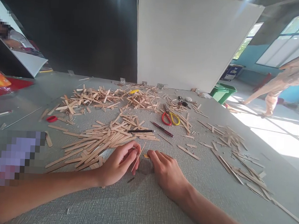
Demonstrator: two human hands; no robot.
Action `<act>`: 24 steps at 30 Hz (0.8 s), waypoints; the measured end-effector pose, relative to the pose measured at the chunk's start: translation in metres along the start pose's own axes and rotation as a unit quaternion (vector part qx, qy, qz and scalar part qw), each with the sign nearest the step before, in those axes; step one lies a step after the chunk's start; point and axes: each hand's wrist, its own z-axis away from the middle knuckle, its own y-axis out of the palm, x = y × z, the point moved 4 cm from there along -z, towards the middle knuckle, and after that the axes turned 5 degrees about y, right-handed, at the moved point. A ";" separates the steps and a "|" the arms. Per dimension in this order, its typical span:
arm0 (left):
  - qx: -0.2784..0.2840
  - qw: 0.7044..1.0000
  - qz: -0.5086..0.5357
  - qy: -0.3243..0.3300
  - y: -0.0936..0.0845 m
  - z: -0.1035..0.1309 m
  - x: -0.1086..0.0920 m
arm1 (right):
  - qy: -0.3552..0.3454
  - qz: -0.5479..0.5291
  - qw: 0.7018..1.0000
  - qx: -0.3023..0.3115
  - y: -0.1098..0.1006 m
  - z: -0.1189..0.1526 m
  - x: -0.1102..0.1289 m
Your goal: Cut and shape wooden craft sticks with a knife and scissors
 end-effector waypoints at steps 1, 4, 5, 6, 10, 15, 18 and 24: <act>0.002 1.000 0.012 -0.008 0.000 -0.001 0.001 | 0.002 0.001 1.000 0.001 -0.001 0.000 0.001; 0.003 0.998 0.042 -0.036 0.001 -0.001 0.003 | 0.008 0.016 1.000 0.001 -0.003 -0.001 0.002; 0.001 0.998 0.044 -0.044 0.000 -0.001 0.003 | 0.010 0.026 1.000 0.002 -0.004 -0.001 0.003; 0.000 0.998 0.043 -0.052 0.000 -0.001 0.004 | 0.012 0.038 0.999 0.004 -0.006 -0.002 0.004; 0.005 0.996 0.036 -0.085 -0.001 0.000 0.005 | 0.026 0.100 0.995 0.009 -0.016 -0.004 0.010; 0.016 0.995 0.051 -0.083 0.002 0.001 0.009 | 0.046 0.138 0.988 0.059 -0.033 -0.002 0.021; 0.036 0.995 0.037 -0.081 0.004 0.002 0.013 | 0.050 0.144 0.984 0.089 -0.042 -0.001 0.025; 0.072 0.995 -0.049 -0.051 0.005 0.001 0.012 | 0.057 0.142 0.979 0.132 -0.055 -0.003 0.027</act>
